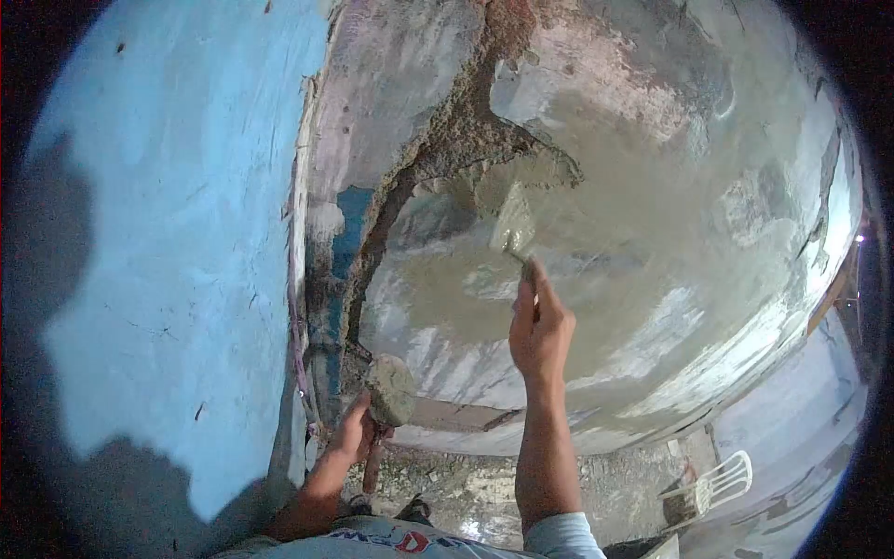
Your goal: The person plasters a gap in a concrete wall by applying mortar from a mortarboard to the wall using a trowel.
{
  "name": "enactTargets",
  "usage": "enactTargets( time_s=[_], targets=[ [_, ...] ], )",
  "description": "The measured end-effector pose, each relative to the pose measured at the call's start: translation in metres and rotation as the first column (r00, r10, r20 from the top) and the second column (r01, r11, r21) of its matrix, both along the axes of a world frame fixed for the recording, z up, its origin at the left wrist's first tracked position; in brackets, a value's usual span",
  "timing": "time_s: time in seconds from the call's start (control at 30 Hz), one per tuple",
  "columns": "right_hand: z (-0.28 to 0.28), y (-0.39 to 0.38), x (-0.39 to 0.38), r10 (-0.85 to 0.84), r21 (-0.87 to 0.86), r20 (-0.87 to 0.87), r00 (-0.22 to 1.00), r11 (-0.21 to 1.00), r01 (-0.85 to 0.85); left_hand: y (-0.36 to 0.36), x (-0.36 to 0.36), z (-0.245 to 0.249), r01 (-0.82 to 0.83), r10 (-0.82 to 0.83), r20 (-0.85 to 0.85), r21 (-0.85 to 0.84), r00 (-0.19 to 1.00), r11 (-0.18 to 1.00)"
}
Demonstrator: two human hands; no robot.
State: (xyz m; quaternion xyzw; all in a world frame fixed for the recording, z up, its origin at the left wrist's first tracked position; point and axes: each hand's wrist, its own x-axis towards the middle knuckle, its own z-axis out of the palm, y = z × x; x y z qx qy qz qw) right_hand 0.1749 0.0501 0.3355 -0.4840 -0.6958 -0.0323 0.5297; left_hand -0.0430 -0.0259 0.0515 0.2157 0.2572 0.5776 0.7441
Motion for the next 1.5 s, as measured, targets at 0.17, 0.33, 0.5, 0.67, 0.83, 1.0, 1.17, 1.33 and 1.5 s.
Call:
enactTargets(
  time_s=[0.17, 0.33, 0.5, 0.67, 0.83, 1.0, 1.17, 1.33, 1.5],
  targets=[
    [0.003, 0.030, -0.042, 0.063, 0.043, 0.049, 0.997, 0.997, -0.065, 0.002, 0.003, 0.004, 0.019, -0.019, -0.015, 0.040, 1.000, 0.999],
    [-0.001, 0.013, -0.049, 0.035, -0.045, 0.241, 0.970, 0.999, -0.025, 0.004, -0.003, -0.007, 0.057, -0.057, 0.001, 0.018, 0.998, 0.998],
    [-0.017, -0.021, -0.010, 0.176, -0.327, 0.246, 0.953, 0.941, -0.089, -0.003, -0.004, 0.016, -0.016, 0.015, -0.104, -0.006, 0.994, 1.000],
    [-0.092, -0.076, 0.012, 0.190, -0.659, -0.018, 0.982, 0.736, -0.155, 0.000, -0.013, 0.001, -0.222, 0.171, -0.474, -0.054, 0.864, 0.974],
    [-0.169, -0.124, 0.018, 0.109, -0.684, -0.485, 0.868, 0.571, -0.454, -0.008, -0.019, 0.051, -0.142, 0.121, -0.261, -0.066, 0.958, 0.988],
    [-0.186, -0.143, 0.025, -0.029, -0.812, -0.477, 0.878, 0.398, -0.428, -0.009, -0.018, 0.030, -0.044, 0.043, -0.226, 0.000, 0.973, 0.999],
    [-0.182, -0.150, 0.007, 0.036, -0.693, -0.629, 0.777, 0.427, -0.581, -0.017, -0.012, 0.053, -0.095, 0.051, -0.442, -0.079, 0.896, 0.992],
    [-0.187, -0.151, -0.007, 0.126, -0.723, -0.554, 0.823, 0.417, -0.550, -0.010, 0.002, 0.024, -0.126, 0.088, -0.389, -0.073, 0.917, 0.989],
    [-0.176, -0.152, -0.017, 0.056, -0.765, -0.553, 0.831, 0.359, -0.534, -0.017, 0.003, 0.033, -0.016, 0.012, -0.395, -0.008, 0.919, 1.000]
  ],
)
